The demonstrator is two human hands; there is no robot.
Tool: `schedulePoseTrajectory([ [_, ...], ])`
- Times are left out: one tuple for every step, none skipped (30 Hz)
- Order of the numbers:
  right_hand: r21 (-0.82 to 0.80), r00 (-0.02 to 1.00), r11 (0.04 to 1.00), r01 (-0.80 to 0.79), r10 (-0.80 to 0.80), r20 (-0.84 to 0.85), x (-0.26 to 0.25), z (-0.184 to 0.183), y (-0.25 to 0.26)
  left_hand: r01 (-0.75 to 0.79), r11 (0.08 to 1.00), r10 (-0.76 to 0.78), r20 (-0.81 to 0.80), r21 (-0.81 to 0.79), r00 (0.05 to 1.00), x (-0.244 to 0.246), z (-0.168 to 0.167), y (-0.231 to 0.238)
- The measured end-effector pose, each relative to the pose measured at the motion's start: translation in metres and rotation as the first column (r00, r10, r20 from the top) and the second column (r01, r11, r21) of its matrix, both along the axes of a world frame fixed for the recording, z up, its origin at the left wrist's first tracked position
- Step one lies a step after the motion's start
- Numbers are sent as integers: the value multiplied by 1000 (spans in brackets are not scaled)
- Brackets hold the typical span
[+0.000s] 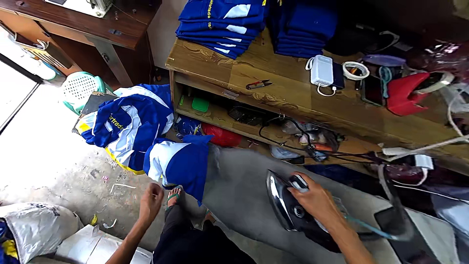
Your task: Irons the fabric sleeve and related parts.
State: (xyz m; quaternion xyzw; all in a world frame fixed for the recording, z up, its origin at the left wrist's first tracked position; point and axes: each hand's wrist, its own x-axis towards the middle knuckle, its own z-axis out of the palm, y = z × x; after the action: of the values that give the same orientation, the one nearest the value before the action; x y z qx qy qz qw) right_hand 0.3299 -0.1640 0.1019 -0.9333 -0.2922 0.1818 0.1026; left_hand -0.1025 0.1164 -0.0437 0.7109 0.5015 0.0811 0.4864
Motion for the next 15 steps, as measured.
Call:
schedulePoseTrajectory([
  [19, 1000, 999, 27, -28, 7, 10, -4, -23, 22, 999, -20, 49, -35, 999, 6, 1, -28],
  [39, 999, 998, 51, -51, 3, 19, -6, -45, 22, 999, -18, 107, -37, 994, 15, 5, -54],
  [55, 998, 996, 70, -70, 0, 28, -8, -64, 10, 1000, -10, 161, 0, 987, 29, 10, -77],
  [64, 997, 995, 82, -82, -5, 37, -9, -81, -14, 997, -2, 195, 80, 981, 45, 13, -95],
  [60, 996, 994, 90, -89, -19, 45, -8, -95, -40, 984, 5, 199, 172, 980, 61, 15, -109],
  [36, 996, 995, 89, -88, -31, 51, -6, -107, -56, 969, 13, 175, 240, 985, 75, 17, -119],
  [3, 997, 998, 67, -67, -23, 57, -1, -115, -65, 956, 27, 137, 287, 990, 88, 18, -124],
  [-20, 1000, 1000, 16, -16, 22, 62, 6, -118, -77, 941, 49, 92, 331, 995, 98, 18, -128],
  [9, 995, 998, -57, 56, 82, 67, 11, -114, -85, 923, 71, 51, 375, 996, 107, 19, -129],
  [77, 978, 986, -150, 137, 158, 71, 11, -103, -75, 916, 84, -4, 394, 996, 113, 23, -129],
  [152, 958, 961, -232, 198, 207, 72, 9, -84, -49, 920, 85, -77, 389, 993, 118, 30, -129],
  [230, 948, 928, -293, 251, 194, 67, 4, -58, -15, 924, 80, -155, 382, 985, 122, 38, -130],
  [293, 941, 894, -338, 313, 131, 59, -6, -29, 20, 933, 68, -229, 361, 971, 126, 47, -129],
  [348, 926, 867, -357, 377, 13, 47, -17, 3, 42, 941, 56, -276, 336, 959, 130, 55, -128],
  [409, 889, 844, -347, 435, -143, 32, -28, 37, 53, 947, 45, -294, 318, 955, 133, 63, -126],
])
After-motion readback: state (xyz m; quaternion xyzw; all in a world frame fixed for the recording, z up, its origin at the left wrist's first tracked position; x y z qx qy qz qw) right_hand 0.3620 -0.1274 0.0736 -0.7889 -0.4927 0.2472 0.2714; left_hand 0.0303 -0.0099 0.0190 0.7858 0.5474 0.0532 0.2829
